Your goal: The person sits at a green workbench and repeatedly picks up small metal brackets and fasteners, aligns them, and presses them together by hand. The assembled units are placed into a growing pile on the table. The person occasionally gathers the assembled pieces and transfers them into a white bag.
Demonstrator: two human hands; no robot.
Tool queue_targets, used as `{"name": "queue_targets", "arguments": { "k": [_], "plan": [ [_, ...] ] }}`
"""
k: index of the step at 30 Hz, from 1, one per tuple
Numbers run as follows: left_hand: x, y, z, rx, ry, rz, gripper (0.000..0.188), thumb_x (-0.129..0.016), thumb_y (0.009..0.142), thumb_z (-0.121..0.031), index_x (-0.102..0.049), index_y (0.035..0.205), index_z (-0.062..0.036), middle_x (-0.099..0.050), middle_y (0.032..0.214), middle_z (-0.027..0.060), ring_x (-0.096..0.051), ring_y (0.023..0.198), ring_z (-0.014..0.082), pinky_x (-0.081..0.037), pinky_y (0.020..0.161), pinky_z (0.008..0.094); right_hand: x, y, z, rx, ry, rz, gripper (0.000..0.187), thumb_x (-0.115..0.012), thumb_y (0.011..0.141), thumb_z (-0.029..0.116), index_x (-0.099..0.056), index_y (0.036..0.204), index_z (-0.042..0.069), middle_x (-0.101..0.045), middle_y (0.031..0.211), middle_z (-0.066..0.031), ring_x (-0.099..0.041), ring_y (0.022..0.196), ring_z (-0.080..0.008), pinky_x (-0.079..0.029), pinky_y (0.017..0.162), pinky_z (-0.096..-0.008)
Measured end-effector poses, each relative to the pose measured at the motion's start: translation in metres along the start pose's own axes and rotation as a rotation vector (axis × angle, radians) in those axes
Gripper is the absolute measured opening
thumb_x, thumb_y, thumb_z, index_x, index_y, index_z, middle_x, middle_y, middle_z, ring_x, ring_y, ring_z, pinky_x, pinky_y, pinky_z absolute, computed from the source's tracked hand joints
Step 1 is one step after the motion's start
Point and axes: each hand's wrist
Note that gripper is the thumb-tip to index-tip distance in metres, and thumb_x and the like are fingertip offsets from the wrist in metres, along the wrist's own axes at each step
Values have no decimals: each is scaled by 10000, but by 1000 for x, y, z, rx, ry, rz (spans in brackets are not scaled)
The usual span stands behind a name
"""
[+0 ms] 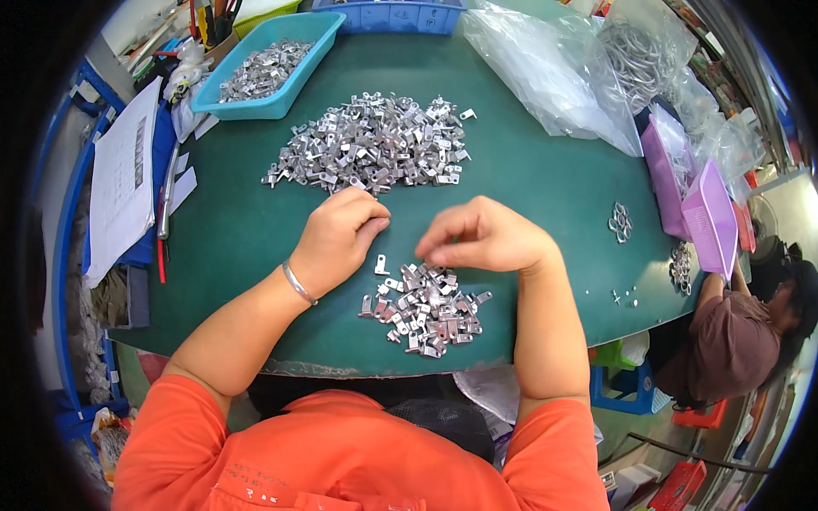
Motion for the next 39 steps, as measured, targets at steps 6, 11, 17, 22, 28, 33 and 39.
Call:
{"name": "queue_targets", "arguments": {
  "k": [6, 11, 17, 22, 28, 33, 39],
  "plan": [
    [7, 7, -7, 749, -1022, 56, 81, -560, 922, -47, -599, 963, 10, -644, 932, 79, -653, 844, 157, -531, 717, 251, -26, 44, -23, 172, -697, -714, 134, -672, 772, 33, -683, 905, 50, -621, 852, -107, -610, 777, -286, -494, 679, -336],
    [11, 6, -7, 775, -1138, 43, 85, -550, 924, -37, -603, 970, 11, -651, 953, 96, -654, 868, 171, -536, 747, 267, -24, 46, -31, 186, -714, -768, 150, -671, 766, 24, -663, 915, 37, -625, 826, -116, -619, 758, -298, -500, 664, -343],
    [14, 5, -5, 687, -1029, 187, 72, -599, 892, -43, -629, 932, 9, -660, 907, 74, -641, 805, 142, -519, 722, 251, -15, 28, -19, -199, 282, -656, 134, -652, 842, 36, -648, 940, -55, -650, 819, -71, -618, 682, -134, -527, 594, -253],
    [28, 6, -21, 322, -421, 561, 69, -691, 806, -73, -673, 830, -12, -639, 816, 12, -606, 746, 75, -492, 648, 218, -10, 18, -15, -187, 473, -572, 132, -656, 826, 14, -649, 940, -52, -652, 813, -89, -623, 680, -146, -535, 603, -262],
    [7, -2, -23, 612, -840, 249, 47, -655, 830, -17, -650, 876, -9, -624, 834, 33, -616, 746, 92, -528, 680, 232, -12, 11, -3, -134, 369, -200, 103, -678, 811, 8, -658, 899, -42, -659, 783, -73, -626, 652, -133, -526, 605, -246],
    [20, 0, -26, 248, -453, 418, 152, -667, 754, -6, -646, 904, -16, -615, 851, 71, -619, 715, 152, -494, 645, 272, -21, 22, -9, -93, -369, -598, 120, -700, 786, 49, -670, 890, -2, -655, 771, -78, -620, 680, -138, -502, 611, -283],
    [10, -2, -14, 150, 144, 26, 269, -686, 686, -8, -608, 943, -26, -536, 1013, 135, -524, 984, 315, -432, 856, 385, -25, 45, -33, 5, -712, -809, 172, -701, 743, 57, -671, 913, 60, -569, 874, -82, -591, 820, -280, -491, 716, -365]
  ]
}}
Point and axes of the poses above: each hand's wrist, its own y-axis towards the middle knuckle, its own x-axis out of the back of the hand, z = x × y
